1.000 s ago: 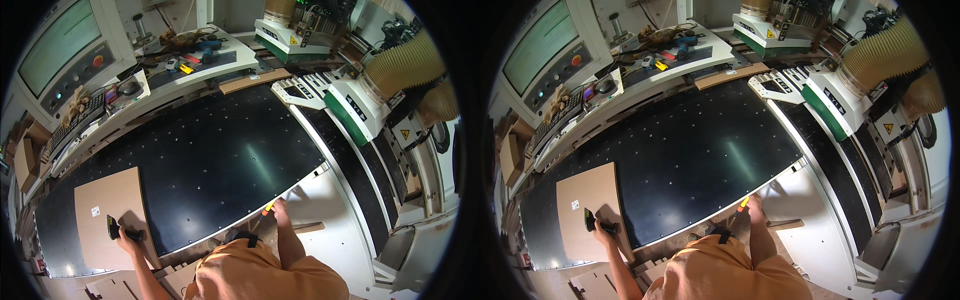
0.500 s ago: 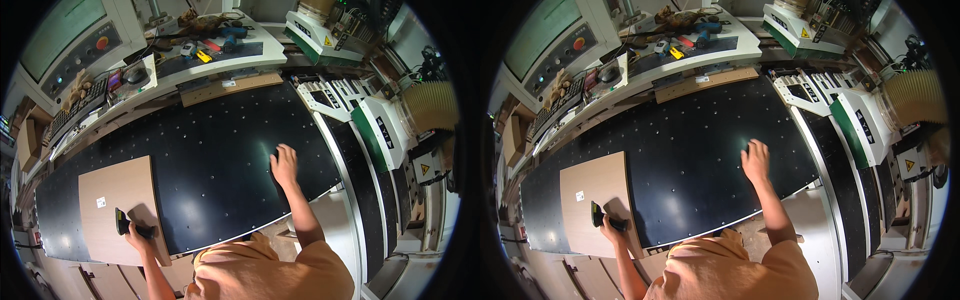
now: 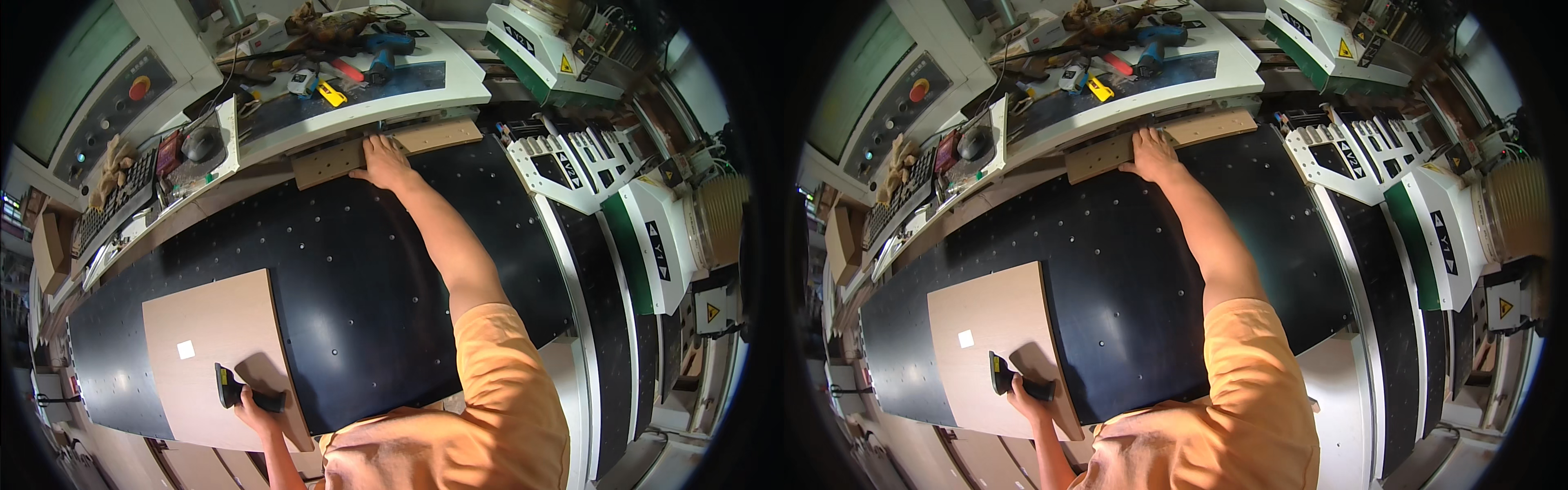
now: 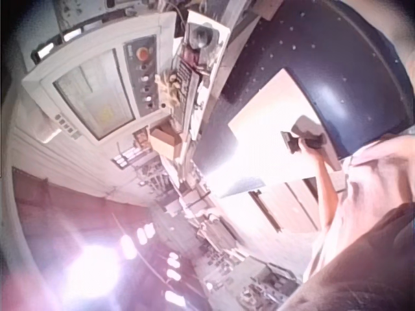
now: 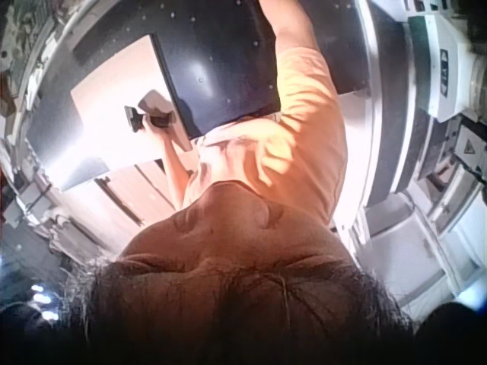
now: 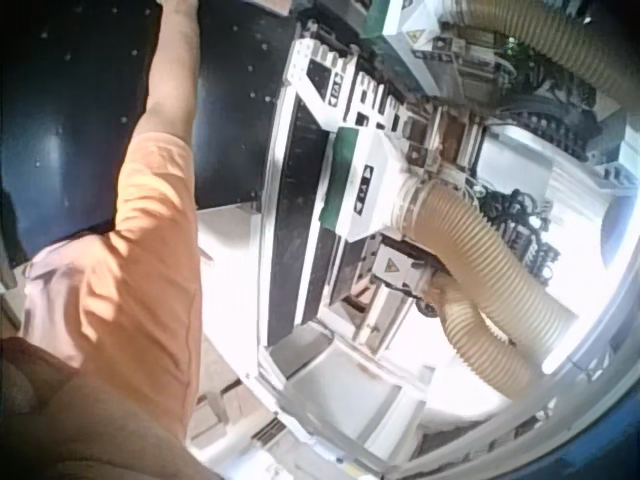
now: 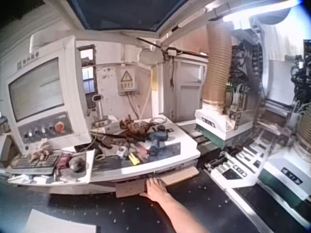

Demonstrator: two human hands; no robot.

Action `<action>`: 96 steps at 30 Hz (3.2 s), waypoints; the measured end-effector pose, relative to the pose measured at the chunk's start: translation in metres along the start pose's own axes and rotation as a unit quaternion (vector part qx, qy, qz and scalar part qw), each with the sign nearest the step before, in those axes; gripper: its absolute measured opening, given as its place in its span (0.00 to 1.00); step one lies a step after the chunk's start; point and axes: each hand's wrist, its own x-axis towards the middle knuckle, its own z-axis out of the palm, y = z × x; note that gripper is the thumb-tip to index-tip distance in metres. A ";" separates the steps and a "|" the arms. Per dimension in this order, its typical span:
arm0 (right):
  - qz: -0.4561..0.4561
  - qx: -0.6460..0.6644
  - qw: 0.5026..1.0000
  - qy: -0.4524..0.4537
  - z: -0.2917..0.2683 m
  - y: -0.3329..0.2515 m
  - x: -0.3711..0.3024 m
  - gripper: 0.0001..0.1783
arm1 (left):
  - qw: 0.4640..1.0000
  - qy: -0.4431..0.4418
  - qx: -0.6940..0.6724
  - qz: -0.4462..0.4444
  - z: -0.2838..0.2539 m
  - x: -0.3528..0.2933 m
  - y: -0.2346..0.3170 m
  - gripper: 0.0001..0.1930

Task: The person repeatedly picks up flat wooden panels from the floor, scans their labels with a handheld barcode scanner, and places them onto a machine table. The person also uses a yellow air blow gun to clear dust from the table surface between panels.

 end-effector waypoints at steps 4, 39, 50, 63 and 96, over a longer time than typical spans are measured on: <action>-0.010 -0.015 1.000 -0.011 -0.008 -0.007 0.002 0.48 | 1.000 -0.018 -0.024 -0.006 0.009 -0.008 -0.002 0.13; -0.096 0.081 0.992 -0.022 -0.052 -0.135 -0.338 0.34 | 0.960 -0.264 -0.088 0.043 -0.016 -0.028 0.016 0.27; 0.062 0.057 0.993 0.085 -0.068 -0.126 -0.384 0.30 | 0.953 -0.179 -0.242 -0.044 -0.143 0.079 -0.001 0.15; 0.098 0.110 0.976 0.163 -0.037 -0.110 -0.288 0.27 | 0.970 -0.152 -0.174 -0.079 -0.170 0.092 -0.025 0.23; 0.161 0.042 0.945 0.281 -0.032 -0.037 -0.278 0.12 | 0.965 -0.120 -0.228 -0.055 -0.174 0.095 -0.029 0.13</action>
